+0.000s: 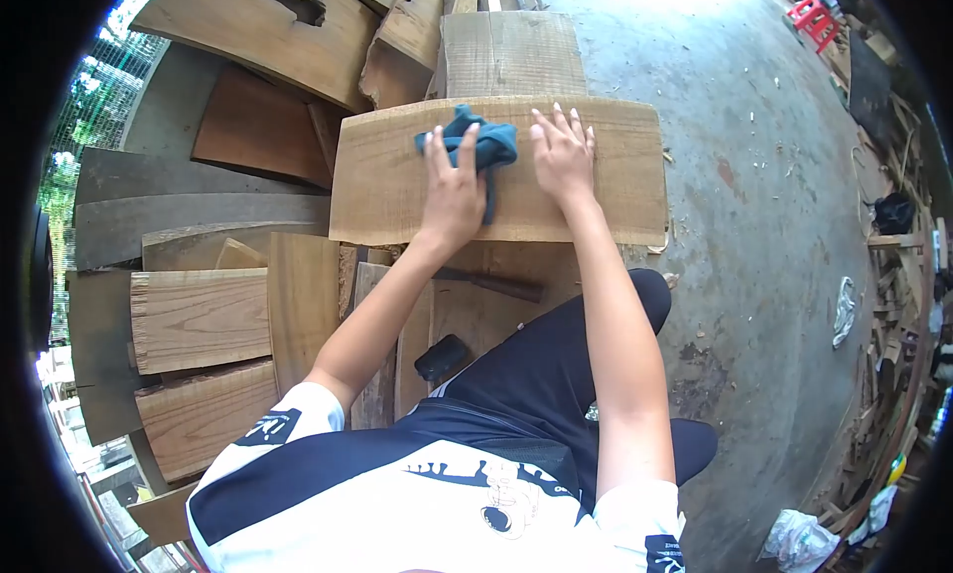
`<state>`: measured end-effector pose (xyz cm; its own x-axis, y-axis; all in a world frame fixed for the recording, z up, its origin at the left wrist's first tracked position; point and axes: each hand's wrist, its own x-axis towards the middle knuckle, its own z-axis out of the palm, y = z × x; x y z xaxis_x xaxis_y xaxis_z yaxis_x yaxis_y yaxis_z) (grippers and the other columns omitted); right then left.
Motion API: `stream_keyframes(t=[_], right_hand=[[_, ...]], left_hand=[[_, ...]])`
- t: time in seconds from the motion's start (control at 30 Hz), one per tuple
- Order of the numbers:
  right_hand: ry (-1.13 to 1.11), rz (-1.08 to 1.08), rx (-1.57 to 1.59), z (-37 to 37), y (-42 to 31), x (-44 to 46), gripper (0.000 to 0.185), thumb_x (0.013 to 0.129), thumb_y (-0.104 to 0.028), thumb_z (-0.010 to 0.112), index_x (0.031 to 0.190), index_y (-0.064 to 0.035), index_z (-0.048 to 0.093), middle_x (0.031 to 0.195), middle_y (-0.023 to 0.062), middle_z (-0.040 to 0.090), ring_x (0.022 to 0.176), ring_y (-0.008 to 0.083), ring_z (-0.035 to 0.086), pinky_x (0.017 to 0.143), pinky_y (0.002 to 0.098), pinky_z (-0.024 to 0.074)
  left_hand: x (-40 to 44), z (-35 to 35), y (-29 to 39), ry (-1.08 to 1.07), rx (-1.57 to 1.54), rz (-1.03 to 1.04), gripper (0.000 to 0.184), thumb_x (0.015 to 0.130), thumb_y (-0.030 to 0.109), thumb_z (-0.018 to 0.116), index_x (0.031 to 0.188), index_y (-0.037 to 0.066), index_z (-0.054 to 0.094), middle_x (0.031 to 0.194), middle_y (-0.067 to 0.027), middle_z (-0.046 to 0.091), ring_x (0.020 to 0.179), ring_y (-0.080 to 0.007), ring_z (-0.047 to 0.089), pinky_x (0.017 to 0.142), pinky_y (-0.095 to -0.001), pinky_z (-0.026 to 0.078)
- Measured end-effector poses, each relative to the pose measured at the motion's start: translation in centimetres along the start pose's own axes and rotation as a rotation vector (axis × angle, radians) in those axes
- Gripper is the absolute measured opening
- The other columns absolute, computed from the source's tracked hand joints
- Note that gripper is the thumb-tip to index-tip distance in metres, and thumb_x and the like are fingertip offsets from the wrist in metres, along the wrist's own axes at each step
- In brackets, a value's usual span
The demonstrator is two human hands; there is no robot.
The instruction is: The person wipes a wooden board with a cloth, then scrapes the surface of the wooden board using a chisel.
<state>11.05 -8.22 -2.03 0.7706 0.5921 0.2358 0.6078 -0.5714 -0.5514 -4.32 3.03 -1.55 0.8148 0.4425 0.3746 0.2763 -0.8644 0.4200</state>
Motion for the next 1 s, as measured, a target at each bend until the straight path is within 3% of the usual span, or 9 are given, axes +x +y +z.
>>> stream_keyframes(t=[0.07, 0.17, 0.27, 0.3, 0.37, 0.4, 0.5, 0.73, 1.0], right_hand=[[-0.029, 0.115, 0.262, -1.1, -0.7, 0.4, 0.045, 0.105, -0.034, 0.046, 0.142, -0.0138, 0.059, 0.145, 0.0189, 0.058, 0.143, 0.0418, 0.042, 0.123, 0.0535, 0.0225], [0.104, -0.196, 0.281, -1.7, -3.4, 0.0, 0.046, 0.104, -0.032, 0.047, 0.137, -0.0036, 0.060, 0.139, 0.0223, 0.060, 0.134, 0.0439, 0.051, 0.116, 0.0486, 0.0362], [0.045, -0.113, 0.204, -2.1, -5.8, -1.3, 0.054, 0.099, -0.038, 0.055, 0.138, -0.0003, 0.058, 0.137, 0.0220, 0.062, 0.135, 0.0461, 0.049, 0.116, 0.0502, 0.0345], [0.046, -0.099, 0.123, -1.8, -6.1, -1.7, 0.057, 0.099, -0.039, 0.055, 0.141, -0.0008, 0.056, 0.140, 0.0212, 0.061, 0.138, 0.0442, 0.046, 0.116, 0.0514, 0.0334], [0.029, -0.114, -0.132, -0.7, -6.4, -3.0, 0.062, 0.097, -0.044, 0.057, 0.147, -0.0057, 0.051, 0.151, 0.0168, 0.052, 0.146, 0.0392, 0.037, 0.116, 0.0537, 0.0314], [-0.033, -0.099, -0.288, -0.8, -7.2, -3.8, 0.061, 0.096, -0.045, 0.059, 0.147, -0.0112, 0.053, 0.158, 0.0130, 0.044, 0.147, 0.0390, 0.035, 0.114, 0.0528, 0.0326], [0.055, -0.174, -0.323, -0.4, -6.8, -5.1, 0.057, 0.090, -0.042, 0.069, 0.139, -0.0164, 0.059, 0.151, 0.0111, 0.048, 0.129, 0.0368, 0.046, 0.107, 0.0508, 0.0396], [0.127, -0.299, -0.229, -3.6, -1.3, -4.3, 0.040, 0.088, -0.037, 0.076, 0.113, -0.0098, 0.060, 0.105, 0.0121, 0.058, 0.100, 0.0301, 0.061, 0.081, 0.0419, 0.0581], [0.213, 0.194, -0.406, -6.9, 6.0, 0.3, 0.042, 0.095, -0.036, 0.070, 0.117, -0.0027, 0.057, 0.108, 0.0202, 0.062, 0.099, 0.0359, 0.067, 0.073, 0.0426, 0.0626]], left_hand=[[0.9, -0.1, 1.1, -0.073, -0.204, 0.081, 0.077, 0.088, 0.012, 0.065, 0.156, 0.004, 0.029, 0.151, -0.0486, 0.021, 0.143, -0.0653, 0.020, 0.122, -0.0614, 0.020], [1.7, -0.8, 0.9, -0.177, -0.628, 0.242, 0.076, 0.085, 0.010, 0.059, 0.156, 0.003, 0.032, 0.159, -0.0357, 0.026, 0.149, -0.0519, 0.025, 0.124, -0.0526, 0.022], [4.3, -2.6, -1.7, -0.080, -0.337, 0.297, 0.068, 0.084, 0.004, 0.050, 0.150, -0.001, 0.040, 0.151, -0.0309, 0.044, 0.146, -0.0481, 0.034, 0.123, -0.0529, 0.026], [5.4, -2.0, -2.8, 0.009, -0.402, 0.202, 0.065, 0.086, 0.005, 0.049, 0.151, 0.006, 0.043, 0.148, -0.0303, 0.048, 0.143, -0.0487, 0.038, 0.121, -0.0535, 0.028], [7.3, -0.5, -5.4, 0.029, -0.029, 0.103, 0.060, 0.092, 0.013, 0.050, 0.152, 0.013, 0.046, 0.150, -0.0290, 0.046, 0.143, -0.0498, 0.038, 0.120, -0.0551, 0.029], [8.0, 0.2, -6.1, -0.060, 0.048, 0.036, 0.054, 0.100, 0.030, 0.049, 0.152, 0.015, 0.046, 0.154, -0.0253, 0.043, 0.145, -0.0480, 0.034, 0.122, -0.0570, 0.024], [8.5, 1.8, -5.5, -0.229, 0.320, -0.085, 0.060, 0.105, 0.054, 0.036, 0.152, 0.018, 0.047, 0.157, -0.0189, 0.040, 0.151, -0.0392, 0.025, 0.125, -0.0574, 0.012], [8.3, 1.3, -5.2, -0.198, 0.310, -0.066, 0.056, 0.104, 0.052, 0.042, 0.147, 0.017, 0.052, 0.145, -0.0156, 0.050, 0.143, -0.0336, 0.036, 0.123, -0.0582, 0.018], [8.3, 1.2, -5.1, -0.197, 0.320, -0.054, 0.056, 0.104, 0.051, 0.042, 0.148, 0.018, 0.051, 0.146, -0.0150, 0.049, 0.144, -0.0327, 0.035, 0.123, -0.0577, 0.017]])
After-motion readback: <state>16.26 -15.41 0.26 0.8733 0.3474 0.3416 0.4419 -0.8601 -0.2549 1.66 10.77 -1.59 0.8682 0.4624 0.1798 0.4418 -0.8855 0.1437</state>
